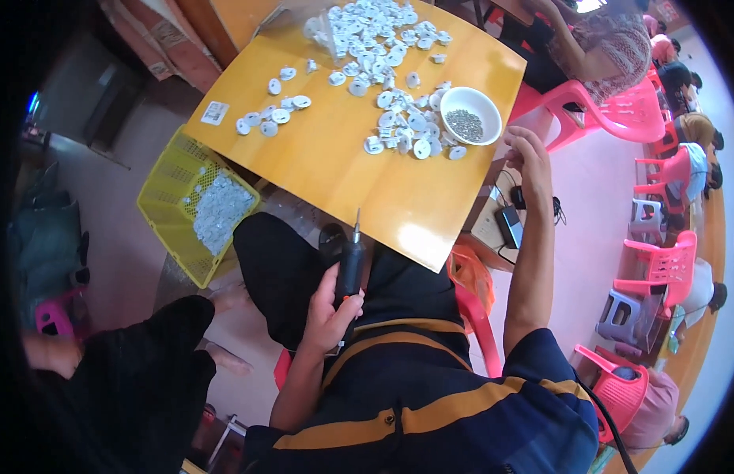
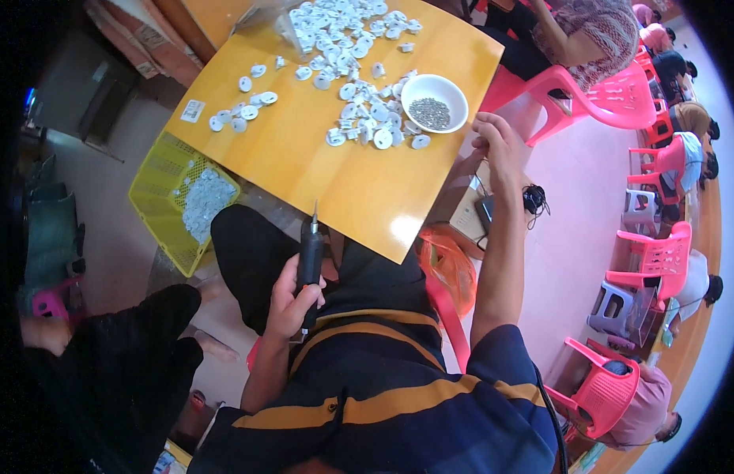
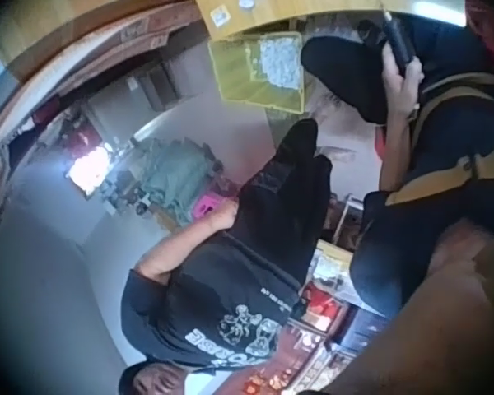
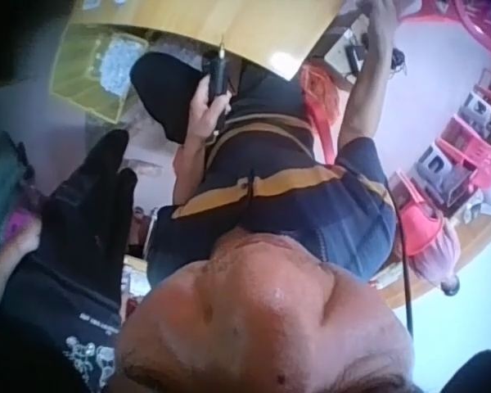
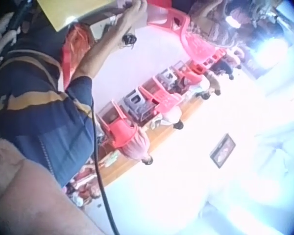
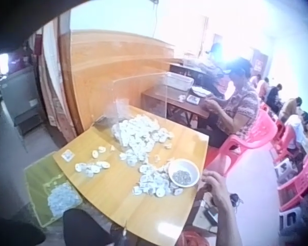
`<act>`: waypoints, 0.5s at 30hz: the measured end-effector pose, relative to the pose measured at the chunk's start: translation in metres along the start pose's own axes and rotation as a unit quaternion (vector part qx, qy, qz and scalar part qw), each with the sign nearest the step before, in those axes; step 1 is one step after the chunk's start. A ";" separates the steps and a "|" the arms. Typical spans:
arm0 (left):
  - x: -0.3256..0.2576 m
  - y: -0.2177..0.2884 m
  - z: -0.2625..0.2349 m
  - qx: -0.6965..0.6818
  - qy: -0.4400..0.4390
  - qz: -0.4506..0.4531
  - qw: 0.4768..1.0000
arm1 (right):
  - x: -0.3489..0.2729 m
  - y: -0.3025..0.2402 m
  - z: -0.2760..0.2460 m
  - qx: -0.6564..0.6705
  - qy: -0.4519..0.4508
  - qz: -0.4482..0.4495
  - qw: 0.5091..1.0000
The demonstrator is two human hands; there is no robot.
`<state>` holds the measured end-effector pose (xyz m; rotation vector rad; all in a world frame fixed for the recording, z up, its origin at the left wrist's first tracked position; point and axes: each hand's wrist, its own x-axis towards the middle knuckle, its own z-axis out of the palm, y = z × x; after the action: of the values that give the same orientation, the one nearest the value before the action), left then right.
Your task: Assembling small white plastic components using an electric screwdriver.
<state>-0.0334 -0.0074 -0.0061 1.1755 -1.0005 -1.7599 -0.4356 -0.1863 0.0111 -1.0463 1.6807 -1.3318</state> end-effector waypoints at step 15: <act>-0.007 -0.001 0.006 0.060 -0.022 0.058 0.996 | -0.124 0.007 0.147 0.145 -0.275 0.030 0.950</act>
<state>-0.0374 0.0005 -0.0028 1.1323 -1.1915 -1.6606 -0.2544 -0.1272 -0.0164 -1.0572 1.0587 -1.0751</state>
